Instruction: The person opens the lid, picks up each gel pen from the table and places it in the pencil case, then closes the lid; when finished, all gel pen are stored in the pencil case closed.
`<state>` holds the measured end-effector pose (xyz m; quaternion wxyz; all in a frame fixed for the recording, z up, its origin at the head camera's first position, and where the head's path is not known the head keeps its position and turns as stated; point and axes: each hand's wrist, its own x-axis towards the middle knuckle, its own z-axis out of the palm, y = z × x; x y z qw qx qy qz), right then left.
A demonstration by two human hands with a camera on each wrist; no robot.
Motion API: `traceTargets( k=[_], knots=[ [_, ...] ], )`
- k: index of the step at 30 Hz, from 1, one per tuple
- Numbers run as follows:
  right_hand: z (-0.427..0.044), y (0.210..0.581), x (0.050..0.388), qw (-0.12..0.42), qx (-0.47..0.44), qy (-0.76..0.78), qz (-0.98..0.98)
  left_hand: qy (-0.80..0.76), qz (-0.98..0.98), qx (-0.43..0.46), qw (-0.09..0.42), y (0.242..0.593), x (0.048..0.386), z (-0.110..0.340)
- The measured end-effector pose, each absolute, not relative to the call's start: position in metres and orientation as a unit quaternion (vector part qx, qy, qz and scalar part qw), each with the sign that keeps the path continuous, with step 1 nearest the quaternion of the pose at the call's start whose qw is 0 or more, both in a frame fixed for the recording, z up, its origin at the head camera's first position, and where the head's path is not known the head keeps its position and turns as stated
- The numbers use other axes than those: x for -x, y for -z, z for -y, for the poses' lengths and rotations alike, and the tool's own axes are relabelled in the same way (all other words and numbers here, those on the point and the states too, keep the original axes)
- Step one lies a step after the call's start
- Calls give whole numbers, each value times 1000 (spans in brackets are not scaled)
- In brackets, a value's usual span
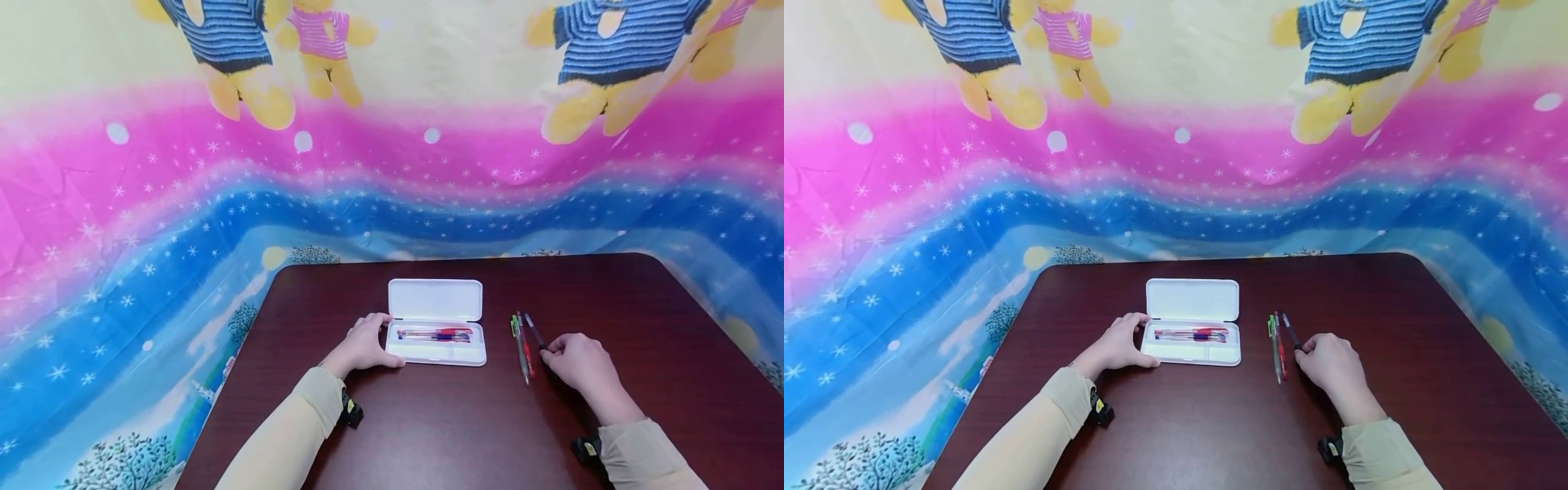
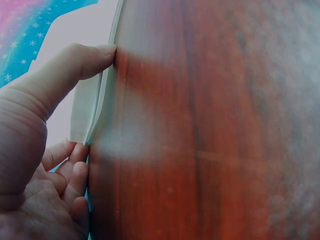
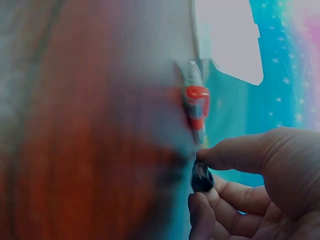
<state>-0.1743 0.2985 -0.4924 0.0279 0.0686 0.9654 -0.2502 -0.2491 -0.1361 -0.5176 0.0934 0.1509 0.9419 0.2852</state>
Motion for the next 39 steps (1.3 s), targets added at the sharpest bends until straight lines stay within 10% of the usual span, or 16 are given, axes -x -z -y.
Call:
traceTargets(
  k=[15, 39],
  knots=[
    [-259, 465, 170, -133, 45, 253, -957, -281, -943, -154, 91, 519, 248, 135],
    [-157, 485, 234, -58, 154, 224, -961, -288, -941, -151, 92, 518, 251, 136]
  ],
)
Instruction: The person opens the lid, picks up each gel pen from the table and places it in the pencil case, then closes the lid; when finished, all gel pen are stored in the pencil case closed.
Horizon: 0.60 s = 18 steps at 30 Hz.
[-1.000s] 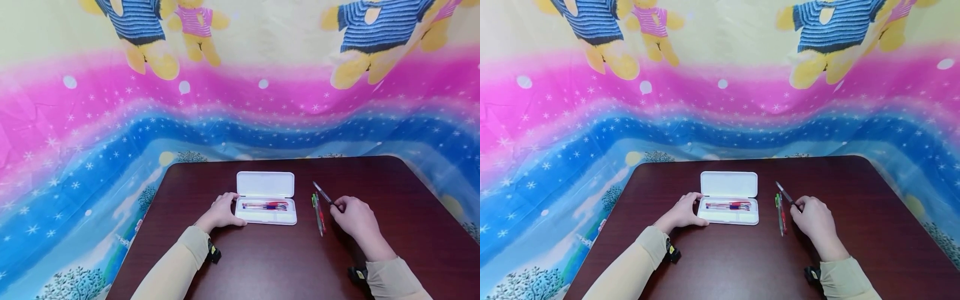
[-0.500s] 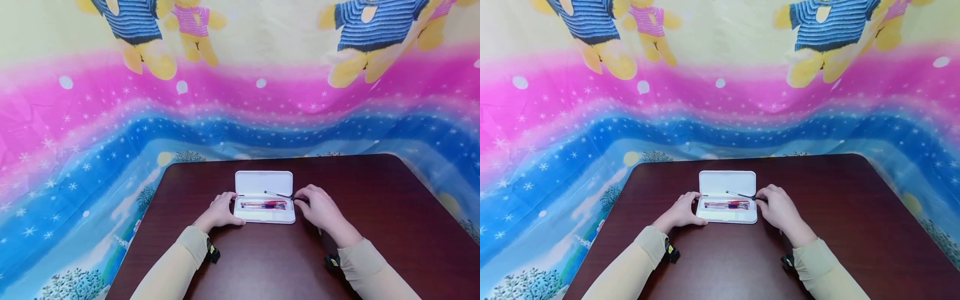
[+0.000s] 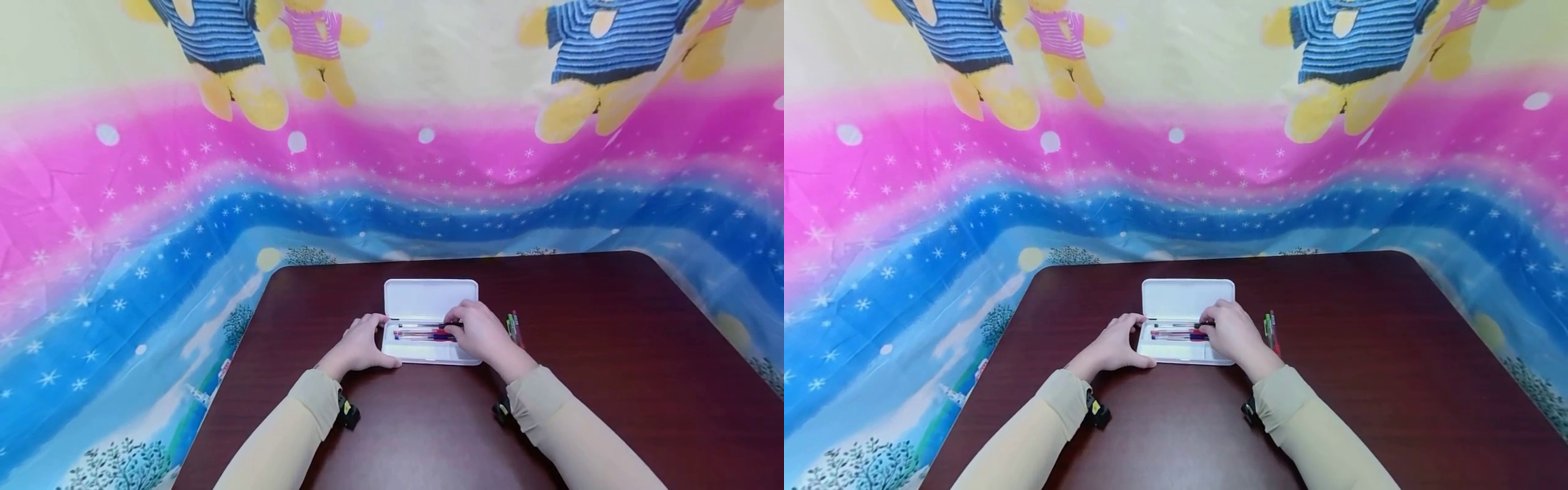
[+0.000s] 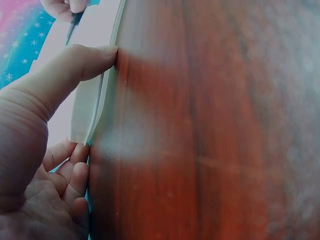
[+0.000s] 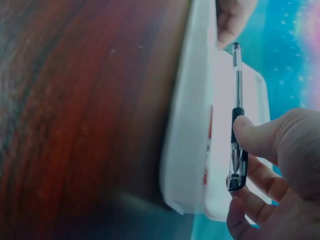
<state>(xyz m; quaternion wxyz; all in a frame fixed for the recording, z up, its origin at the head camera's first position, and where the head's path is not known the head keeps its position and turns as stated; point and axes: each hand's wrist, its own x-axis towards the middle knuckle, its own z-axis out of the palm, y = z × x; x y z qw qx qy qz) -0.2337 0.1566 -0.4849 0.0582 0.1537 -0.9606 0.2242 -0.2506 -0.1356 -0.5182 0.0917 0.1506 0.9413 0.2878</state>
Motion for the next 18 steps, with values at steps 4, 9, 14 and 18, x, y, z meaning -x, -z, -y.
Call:
traceTargets(
  k=[4, 9, 14, 18],
  knots=[
    [-153, 491, 239, 63, -153, -219, 962, -283, -943, -151, 92, 520, 252, 136],
    [-150, 496, 244, 72, -151, -212, 963, -280, -944, -148, 95, 520, 253, 136],
    [-145, 497, 244, 68, -151, -201, 966, -282, -943, -148, 94, 521, 252, 136],
    [-143, 498, 243, 68, -149, -197, 967, -284, -943, -147, 95, 520, 251, 136]
  ],
)
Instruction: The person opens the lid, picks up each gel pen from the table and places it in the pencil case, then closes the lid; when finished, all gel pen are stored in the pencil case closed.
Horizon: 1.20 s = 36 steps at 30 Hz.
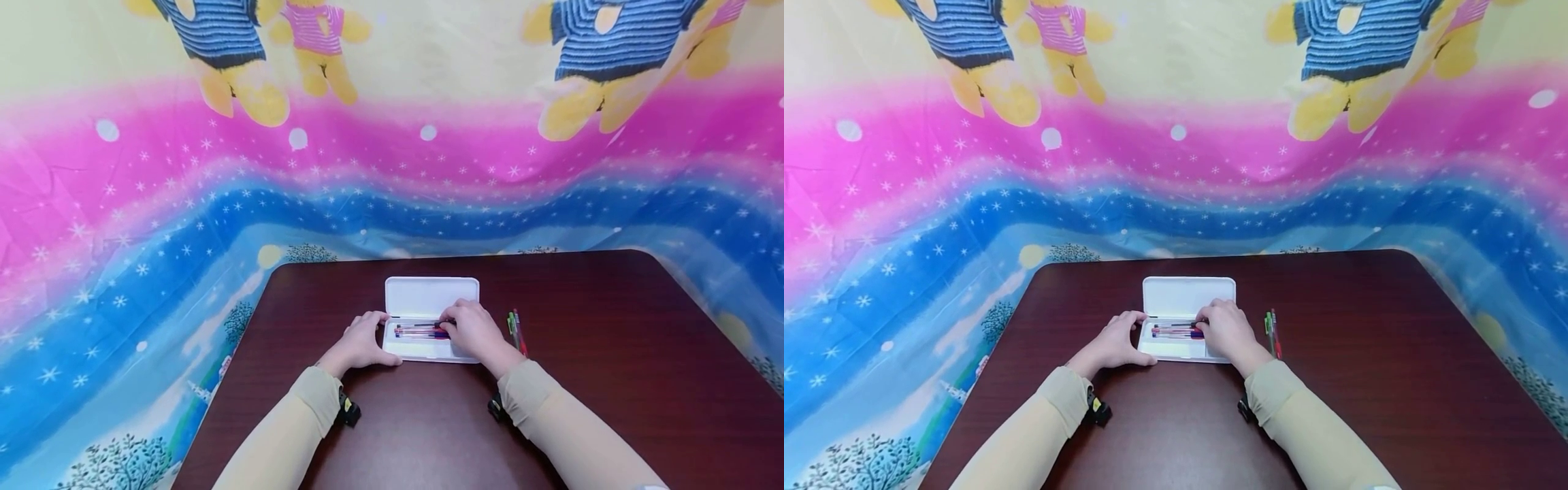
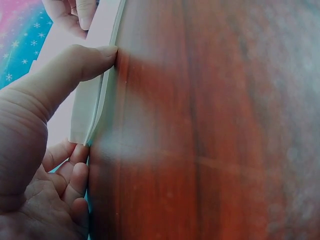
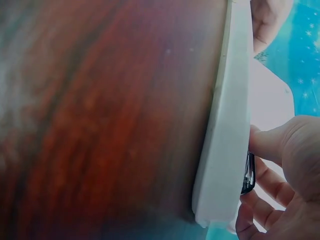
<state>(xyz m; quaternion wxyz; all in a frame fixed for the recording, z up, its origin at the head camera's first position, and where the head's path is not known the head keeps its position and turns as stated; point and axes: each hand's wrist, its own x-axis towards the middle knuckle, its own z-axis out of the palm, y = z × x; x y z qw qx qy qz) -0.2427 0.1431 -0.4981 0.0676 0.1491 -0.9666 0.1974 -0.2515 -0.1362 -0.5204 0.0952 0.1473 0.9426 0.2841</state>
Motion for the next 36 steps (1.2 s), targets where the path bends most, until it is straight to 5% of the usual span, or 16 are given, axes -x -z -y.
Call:
traceTargets(
  k=[12, 21, 36],
  knots=[
    [-146, 495, 241, 55, -141, -218, 964, -286, -942, -145, 98, 522, 249, 136],
    [-191, 467, 212, 72, -63, -245, 965, -279, -943, -155, 91, 521, 252, 135],
    [-282, 481, 178, -38, 32, -224, 973, -286, -942, -154, 91, 516, 249, 135]
  ],
)
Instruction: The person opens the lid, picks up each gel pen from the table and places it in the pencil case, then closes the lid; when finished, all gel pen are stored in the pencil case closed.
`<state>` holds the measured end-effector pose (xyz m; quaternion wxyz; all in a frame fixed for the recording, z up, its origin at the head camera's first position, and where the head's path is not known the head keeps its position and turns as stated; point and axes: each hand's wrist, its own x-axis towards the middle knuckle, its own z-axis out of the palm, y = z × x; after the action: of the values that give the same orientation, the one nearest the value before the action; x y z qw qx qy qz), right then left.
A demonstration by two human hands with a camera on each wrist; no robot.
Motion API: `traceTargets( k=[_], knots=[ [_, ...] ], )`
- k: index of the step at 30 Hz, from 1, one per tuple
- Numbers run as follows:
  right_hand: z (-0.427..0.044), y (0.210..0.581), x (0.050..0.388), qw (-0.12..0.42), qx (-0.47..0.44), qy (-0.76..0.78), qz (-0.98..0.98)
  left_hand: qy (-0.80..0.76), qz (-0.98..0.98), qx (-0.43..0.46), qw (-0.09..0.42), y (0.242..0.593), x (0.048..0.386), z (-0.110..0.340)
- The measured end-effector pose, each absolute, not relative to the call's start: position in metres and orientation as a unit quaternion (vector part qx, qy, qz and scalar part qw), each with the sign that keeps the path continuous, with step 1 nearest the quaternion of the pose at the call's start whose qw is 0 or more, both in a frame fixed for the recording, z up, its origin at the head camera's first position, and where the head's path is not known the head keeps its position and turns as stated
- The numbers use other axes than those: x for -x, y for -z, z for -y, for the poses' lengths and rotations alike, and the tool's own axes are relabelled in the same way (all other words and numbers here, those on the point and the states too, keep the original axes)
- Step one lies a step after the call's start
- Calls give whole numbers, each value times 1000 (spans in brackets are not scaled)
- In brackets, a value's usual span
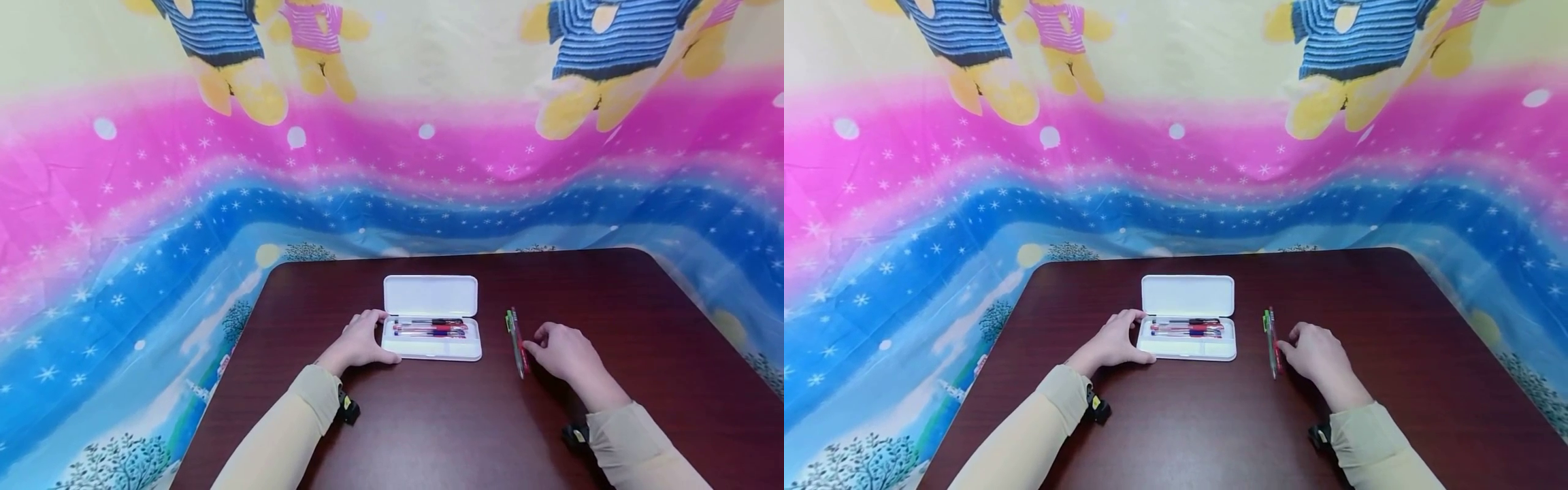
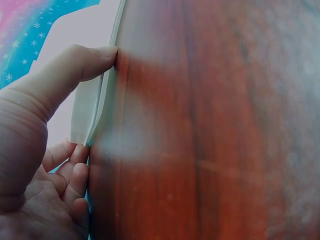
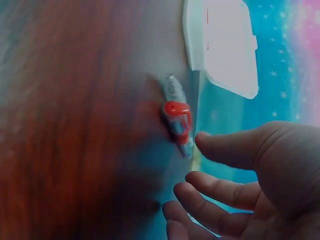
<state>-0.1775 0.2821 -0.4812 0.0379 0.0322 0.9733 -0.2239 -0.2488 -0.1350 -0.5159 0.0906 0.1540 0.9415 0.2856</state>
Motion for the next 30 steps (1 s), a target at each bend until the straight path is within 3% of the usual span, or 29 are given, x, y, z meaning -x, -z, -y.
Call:
traceTargets(
  k=[12, 23, 30],
  knots=[
    [-278, 492, 177, 39, -16, 224, -974, -288, -941, -151, 94, 521, 251, 136],
    [-285, 490, 180, 43, -61, 221, -972, -281, -943, -154, 87, 517, 250, 134],
    [-284, 484, 179, -22, -52, 229, -972, -280, -944, -155, 84, 516, 249, 135]
  ],
)
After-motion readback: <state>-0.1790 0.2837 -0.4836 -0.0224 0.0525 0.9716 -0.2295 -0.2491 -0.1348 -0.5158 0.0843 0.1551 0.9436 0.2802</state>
